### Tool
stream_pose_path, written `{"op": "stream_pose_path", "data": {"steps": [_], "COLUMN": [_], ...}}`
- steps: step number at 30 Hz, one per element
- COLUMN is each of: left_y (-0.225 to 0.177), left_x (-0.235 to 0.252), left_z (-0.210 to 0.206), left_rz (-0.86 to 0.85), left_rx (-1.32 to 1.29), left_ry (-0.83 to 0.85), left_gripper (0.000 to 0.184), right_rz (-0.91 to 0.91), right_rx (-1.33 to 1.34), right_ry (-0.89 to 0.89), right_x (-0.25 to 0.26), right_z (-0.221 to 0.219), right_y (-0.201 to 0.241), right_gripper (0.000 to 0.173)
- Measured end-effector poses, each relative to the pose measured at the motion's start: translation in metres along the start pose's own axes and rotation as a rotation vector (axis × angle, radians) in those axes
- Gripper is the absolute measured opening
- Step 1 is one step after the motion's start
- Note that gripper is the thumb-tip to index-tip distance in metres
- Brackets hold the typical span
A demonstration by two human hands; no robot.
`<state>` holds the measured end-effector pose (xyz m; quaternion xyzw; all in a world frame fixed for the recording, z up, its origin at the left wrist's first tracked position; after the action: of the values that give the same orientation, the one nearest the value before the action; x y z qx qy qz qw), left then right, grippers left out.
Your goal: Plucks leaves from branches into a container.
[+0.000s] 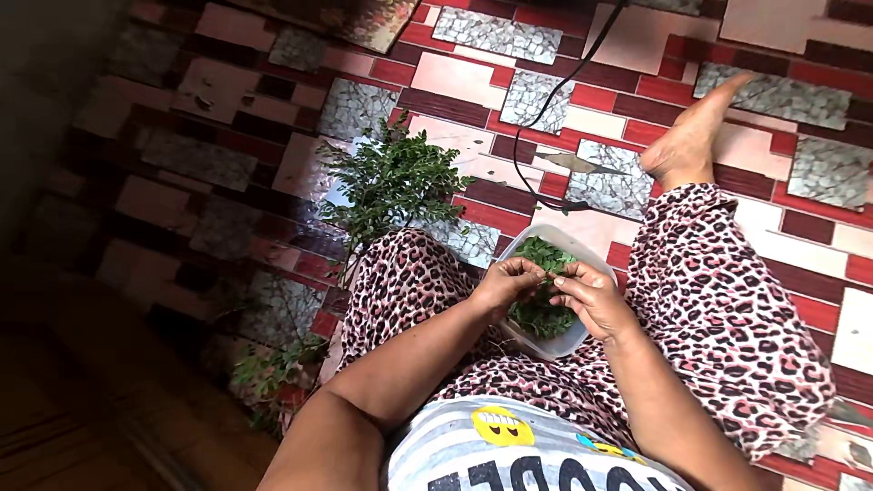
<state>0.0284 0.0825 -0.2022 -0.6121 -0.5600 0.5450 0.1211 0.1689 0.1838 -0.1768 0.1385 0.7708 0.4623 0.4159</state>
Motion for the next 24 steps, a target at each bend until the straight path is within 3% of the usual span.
{"op": "stream_pose_path", "data": {"steps": [6, 15, 19, 22, 24], "left_y": [0.001, 0.002, 0.000, -0.002, -0.003], "left_x": [0.000, 0.000, 0.000, -0.001, -0.002], "left_z": [0.000, -0.001, -0.001, 0.000, 0.001], "left_rz": [0.007, -0.004, -0.044, -0.078, -0.080], "left_rx": [-0.015, 0.029, 0.056, 0.089, 0.100], "left_ry": [-0.010, -0.008, -0.006, -0.008, -0.018], "left_gripper": [0.006, 0.004, 0.004, 0.005, 0.005], "right_rz": [-0.074, 0.130, 0.210, 0.393, 0.480], "right_rx": [0.084, 0.021, -0.189, -0.528, -0.619], "right_ry": [0.008, -0.054, -0.051, -0.036, -0.022], "right_x": [0.000, 0.004, 0.005, 0.004, 0.004], "right_z": [-0.002, -0.001, 0.003, 0.009, 0.014], "right_y": [-0.003, -0.008, -0.006, 0.000, 0.004], "right_gripper": [0.016, 0.008, 0.007, 0.002, 0.002]}}
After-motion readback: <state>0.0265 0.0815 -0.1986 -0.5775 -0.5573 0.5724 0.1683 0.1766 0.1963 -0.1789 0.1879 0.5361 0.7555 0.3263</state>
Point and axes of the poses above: each hand's wrist, its own x-axis towards the middle knuckle, its own z-axis out of the back of the hand, y = z × x, the point moved 2 cm from there along x, towards the middle knuckle, and after that the axes turned 5 degrees about x, right-handed, at the moved point
